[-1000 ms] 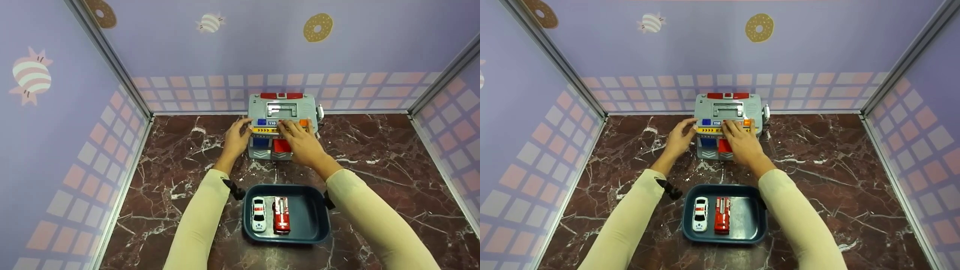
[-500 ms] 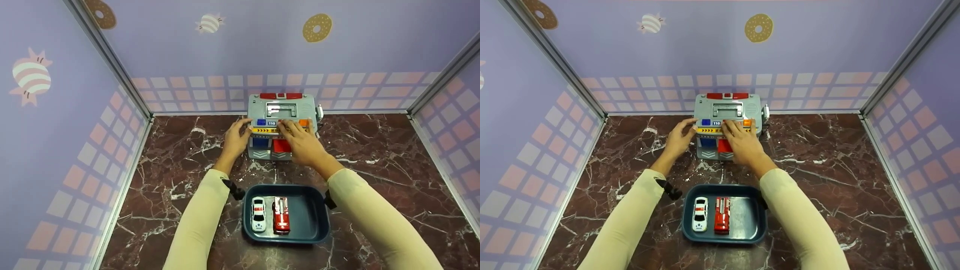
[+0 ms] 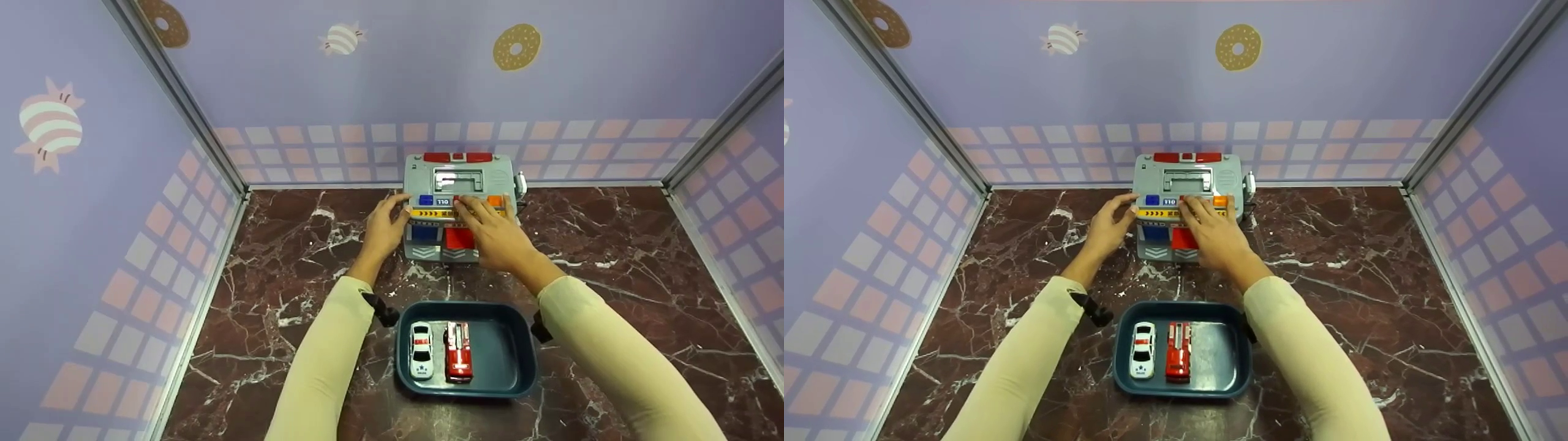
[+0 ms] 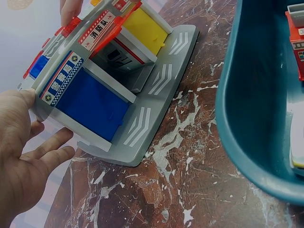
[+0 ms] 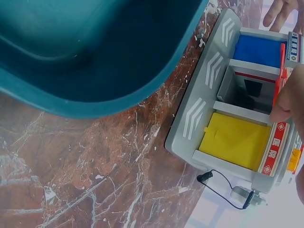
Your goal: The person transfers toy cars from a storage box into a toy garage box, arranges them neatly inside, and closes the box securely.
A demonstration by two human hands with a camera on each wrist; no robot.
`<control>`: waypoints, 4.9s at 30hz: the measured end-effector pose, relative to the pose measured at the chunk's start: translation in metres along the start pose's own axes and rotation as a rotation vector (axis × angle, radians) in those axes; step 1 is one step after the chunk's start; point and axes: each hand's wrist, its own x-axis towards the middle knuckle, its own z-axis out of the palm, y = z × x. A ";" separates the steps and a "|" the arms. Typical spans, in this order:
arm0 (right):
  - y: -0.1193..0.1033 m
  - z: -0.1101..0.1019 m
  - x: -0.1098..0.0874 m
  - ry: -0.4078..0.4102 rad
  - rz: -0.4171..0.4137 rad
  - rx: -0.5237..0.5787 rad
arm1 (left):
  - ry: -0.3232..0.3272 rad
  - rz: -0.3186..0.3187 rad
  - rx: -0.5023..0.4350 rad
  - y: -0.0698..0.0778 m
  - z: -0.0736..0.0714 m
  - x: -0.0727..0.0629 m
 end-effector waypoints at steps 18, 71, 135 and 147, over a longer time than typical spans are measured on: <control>0.007 -0.005 -0.010 0.058 -0.027 0.009 | 0.007 0.019 -0.010 0.000 0.001 0.001; 0.011 0.004 -0.050 0.318 -0.252 0.036 | -0.003 -0.011 -0.037 0.000 0.000 -0.001; -0.048 0.023 -0.099 0.370 -0.671 -0.002 | 0.000 -0.046 -0.027 0.000 0.002 0.001; -0.059 0.028 -0.108 0.390 -0.741 -0.006 | 0.007 -0.038 -0.010 0.000 0.002 0.000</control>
